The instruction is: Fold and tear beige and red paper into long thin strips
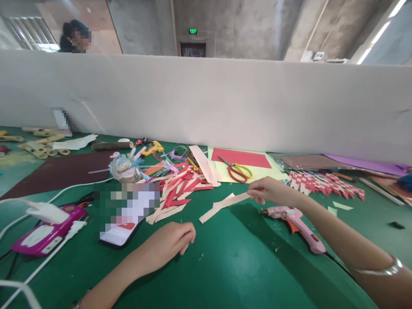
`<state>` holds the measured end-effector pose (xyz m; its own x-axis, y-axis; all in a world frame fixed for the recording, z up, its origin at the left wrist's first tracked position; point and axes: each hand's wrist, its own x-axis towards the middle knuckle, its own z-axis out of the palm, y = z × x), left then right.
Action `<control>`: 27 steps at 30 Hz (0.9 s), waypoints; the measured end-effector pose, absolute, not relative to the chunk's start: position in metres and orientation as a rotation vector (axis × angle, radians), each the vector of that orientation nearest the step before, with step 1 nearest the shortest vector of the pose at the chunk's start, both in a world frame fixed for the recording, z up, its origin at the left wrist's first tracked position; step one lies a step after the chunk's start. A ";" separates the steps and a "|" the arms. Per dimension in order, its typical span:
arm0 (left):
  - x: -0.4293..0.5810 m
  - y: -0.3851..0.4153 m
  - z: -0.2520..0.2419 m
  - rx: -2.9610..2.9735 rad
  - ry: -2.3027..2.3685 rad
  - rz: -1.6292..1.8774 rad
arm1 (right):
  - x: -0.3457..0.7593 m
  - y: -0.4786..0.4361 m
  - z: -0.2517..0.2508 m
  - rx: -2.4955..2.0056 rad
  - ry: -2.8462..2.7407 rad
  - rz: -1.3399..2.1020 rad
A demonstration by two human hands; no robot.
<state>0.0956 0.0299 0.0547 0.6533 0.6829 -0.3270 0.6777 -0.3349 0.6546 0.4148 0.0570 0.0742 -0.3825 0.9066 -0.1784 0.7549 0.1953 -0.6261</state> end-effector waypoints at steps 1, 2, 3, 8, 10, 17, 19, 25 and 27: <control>0.097 0.030 0.054 2.052 1.035 0.013 | 0.414 0.064 0.073 -1.595 -2.274 0.965; 0.099 0.031 0.053 2.045 1.013 0.016 | 0.413 0.072 0.071 -1.603 -2.310 0.965; 0.102 0.031 0.052 2.046 0.993 0.018 | 0.412 0.080 0.069 -1.616 -2.341 0.961; 0.122 0.032 0.046 2.100 0.890 0.053 | 0.409 0.117 0.052 -1.704 -2.395 0.935; 0.131 0.033 0.043 2.118 0.874 0.081 | 0.410 0.129 0.046 -1.756 -2.403 0.912; 0.146 0.045 0.020 2.152 0.821 0.230 | 0.431 0.169 0.028 -2.086 -2.240 0.555; 0.145 0.047 0.013 2.096 0.818 0.264 | 0.444 0.179 0.023 -2.157 -2.206 0.495; 0.141 0.050 0.003 2.005 0.866 0.302 | 0.486 0.201 0.007 -2.250 -2.158 0.347; 0.141 0.052 0.000 2.041 0.872 0.314 | 0.500 0.208 0.002 -2.276 -2.119 0.294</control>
<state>0.1409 0.0518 -0.0001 0.7229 0.6840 -0.0981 0.4648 -0.3762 0.8015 0.4999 0.2083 0.0022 0.0623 0.9902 -0.1250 0.9868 -0.0799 -0.1407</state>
